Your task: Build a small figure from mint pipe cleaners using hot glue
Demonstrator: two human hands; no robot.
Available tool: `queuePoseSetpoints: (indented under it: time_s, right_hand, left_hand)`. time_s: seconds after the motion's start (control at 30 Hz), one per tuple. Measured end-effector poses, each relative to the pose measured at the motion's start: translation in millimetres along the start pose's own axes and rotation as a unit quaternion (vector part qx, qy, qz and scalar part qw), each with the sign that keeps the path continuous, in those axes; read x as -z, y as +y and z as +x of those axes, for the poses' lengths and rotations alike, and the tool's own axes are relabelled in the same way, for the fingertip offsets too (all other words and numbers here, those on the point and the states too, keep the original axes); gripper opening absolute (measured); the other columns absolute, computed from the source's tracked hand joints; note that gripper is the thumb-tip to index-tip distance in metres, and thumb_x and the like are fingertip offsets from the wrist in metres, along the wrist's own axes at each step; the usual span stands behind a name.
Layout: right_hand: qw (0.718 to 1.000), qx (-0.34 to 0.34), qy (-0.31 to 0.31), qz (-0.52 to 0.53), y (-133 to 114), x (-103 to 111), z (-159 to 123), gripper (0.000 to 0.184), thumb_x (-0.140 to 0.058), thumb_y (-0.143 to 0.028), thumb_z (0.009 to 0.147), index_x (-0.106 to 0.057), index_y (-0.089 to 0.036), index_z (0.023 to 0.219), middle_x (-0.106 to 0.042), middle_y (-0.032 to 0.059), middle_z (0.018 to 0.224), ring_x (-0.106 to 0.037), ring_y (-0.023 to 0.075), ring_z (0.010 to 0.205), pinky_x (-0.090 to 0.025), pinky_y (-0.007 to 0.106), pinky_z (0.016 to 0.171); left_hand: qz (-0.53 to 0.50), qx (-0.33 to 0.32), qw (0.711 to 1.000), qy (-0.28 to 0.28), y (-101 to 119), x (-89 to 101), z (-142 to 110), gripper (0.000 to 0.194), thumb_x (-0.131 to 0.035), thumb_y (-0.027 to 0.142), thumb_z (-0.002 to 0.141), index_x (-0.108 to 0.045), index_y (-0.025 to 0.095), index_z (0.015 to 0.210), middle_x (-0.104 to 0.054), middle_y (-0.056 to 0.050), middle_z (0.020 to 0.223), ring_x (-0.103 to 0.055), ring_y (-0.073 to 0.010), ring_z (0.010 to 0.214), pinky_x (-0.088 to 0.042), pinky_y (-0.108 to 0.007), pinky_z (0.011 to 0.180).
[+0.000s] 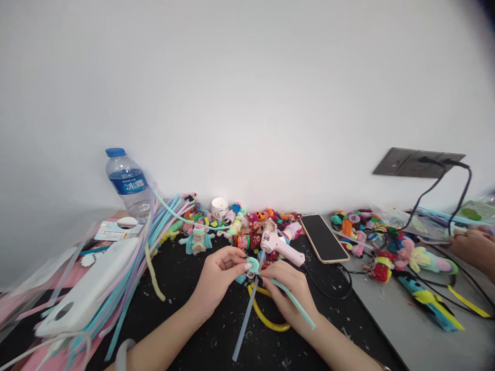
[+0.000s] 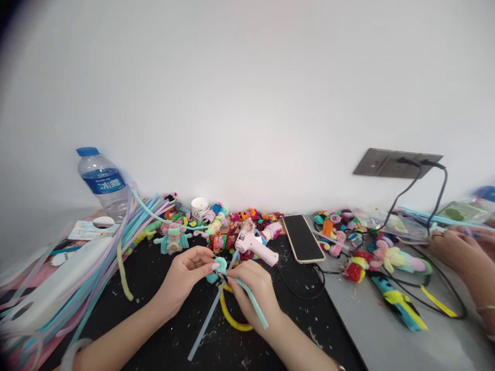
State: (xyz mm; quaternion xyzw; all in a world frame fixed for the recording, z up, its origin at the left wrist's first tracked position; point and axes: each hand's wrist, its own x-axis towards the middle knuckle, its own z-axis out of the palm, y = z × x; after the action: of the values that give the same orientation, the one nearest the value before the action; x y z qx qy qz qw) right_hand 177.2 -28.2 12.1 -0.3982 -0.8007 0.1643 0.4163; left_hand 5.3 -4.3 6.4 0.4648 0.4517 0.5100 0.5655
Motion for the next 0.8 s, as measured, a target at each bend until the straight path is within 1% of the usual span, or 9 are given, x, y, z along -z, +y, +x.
queuePoseSetpoints:
  time_s: [0.23,0.57,0.8]
  right_hand:
    - [1.0,-0.007,0.007,-0.003,-2.6,-0.1,0.5,0.017,-0.05,-0.017,0.085,-0.066,-0.019,0.08,-0.064,0.0056,0.069,-0.058,0.0174,0.066,-0.049,0.029,0.06]
    - [0.999,-0.02,0.027,-0.004,-2.6,-2.2,1.5,0.017,-0.053,-0.019,0.083,-0.069,-0.019,0.08,-0.067,0.0063,0.069,-0.061,0.0182,0.064,-0.051,0.029,0.06]
    - [0.998,-0.036,0.042,0.023,-2.9,-2.2,2.1,0.018,-0.053,-0.02,0.083,-0.071,-0.019,0.082,-0.068,0.0076,0.074,-0.064,0.0189,0.068,-0.053,0.029,0.063]
  left_hand:
    - [0.023,-0.038,0.999,0.002,-3.0,1.0,-0.9,0.019,-0.072,0.021,0.061,-0.061,0.016,0.076,-0.066,0.0,0.066,-0.063,-0.0157,0.066,-0.05,-0.025,0.064]
    - [0.035,-0.046,0.998,0.011,0.5,-1.8,-5.8,0.016,-0.071,0.021,0.063,-0.061,0.016,0.075,-0.066,0.0,0.067,-0.063,-0.0149,0.067,-0.05,-0.024,0.065]
    - [0.035,-0.049,0.998,0.012,-2.2,-3.7,-6.6,0.017,-0.071,0.022,0.063,-0.06,0.017,0.075,-0.067,0.0,0.065,-0.064,-0.0164,0.067,-0.05,-0.024,0.064]
